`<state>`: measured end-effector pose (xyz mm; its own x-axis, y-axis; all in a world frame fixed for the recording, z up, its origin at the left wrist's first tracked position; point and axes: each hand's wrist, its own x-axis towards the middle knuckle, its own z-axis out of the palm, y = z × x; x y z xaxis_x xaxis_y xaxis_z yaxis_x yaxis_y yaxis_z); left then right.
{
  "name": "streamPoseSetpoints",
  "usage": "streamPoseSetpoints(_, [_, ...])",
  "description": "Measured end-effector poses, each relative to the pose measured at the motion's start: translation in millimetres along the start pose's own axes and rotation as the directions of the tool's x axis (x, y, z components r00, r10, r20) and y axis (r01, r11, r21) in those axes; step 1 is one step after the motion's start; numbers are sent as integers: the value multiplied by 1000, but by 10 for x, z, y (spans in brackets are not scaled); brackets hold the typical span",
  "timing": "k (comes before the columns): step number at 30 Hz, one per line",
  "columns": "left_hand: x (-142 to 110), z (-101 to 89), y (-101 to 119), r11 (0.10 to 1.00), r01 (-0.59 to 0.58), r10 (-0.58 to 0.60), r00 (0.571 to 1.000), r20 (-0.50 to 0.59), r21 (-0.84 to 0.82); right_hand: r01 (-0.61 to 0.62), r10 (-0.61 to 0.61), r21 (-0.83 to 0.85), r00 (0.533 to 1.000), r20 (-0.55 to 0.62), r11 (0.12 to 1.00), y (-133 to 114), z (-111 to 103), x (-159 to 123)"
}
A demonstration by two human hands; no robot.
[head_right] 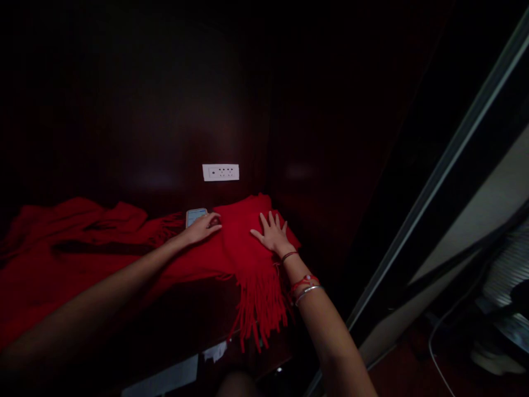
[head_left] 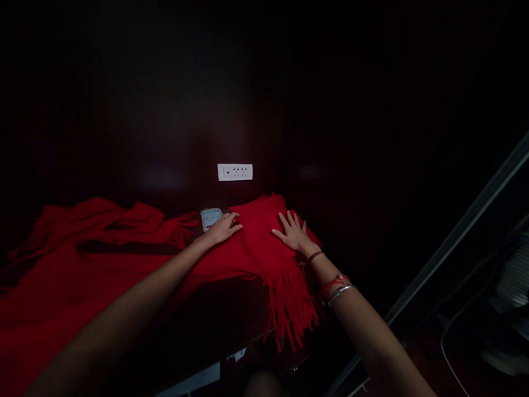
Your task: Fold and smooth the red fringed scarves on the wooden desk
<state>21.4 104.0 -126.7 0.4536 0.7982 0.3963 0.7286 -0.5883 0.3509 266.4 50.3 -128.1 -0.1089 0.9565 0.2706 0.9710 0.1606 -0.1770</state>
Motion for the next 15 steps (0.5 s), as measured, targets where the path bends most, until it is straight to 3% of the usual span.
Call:
streamPoseSetpoints(3, [-530, -223, -79, 994, -54, 52, 998, 22, 95, 109, -106, 15, 988, -111, 994, -278, -81, -148])
streamPoseSetpoints(7, [-1254, -537, -199, 988, -40, 6, 975, 224, 151, 360, -360, 81, 933, -14, 930, -763, -29, -382])
streamPoseSetpoints(12, [-1961, -914, -399, 927, 134, -229, 942, 246, 349, 565, -581, 163, 811, 67, 809, -1049, 255, -560])
streamPoseSetpoints(15, [-2288, -1060, -522, 858, 256, -393, 886, 246, 446, 587, -599, 159, 800, 36, 794, -995, 418, -581])
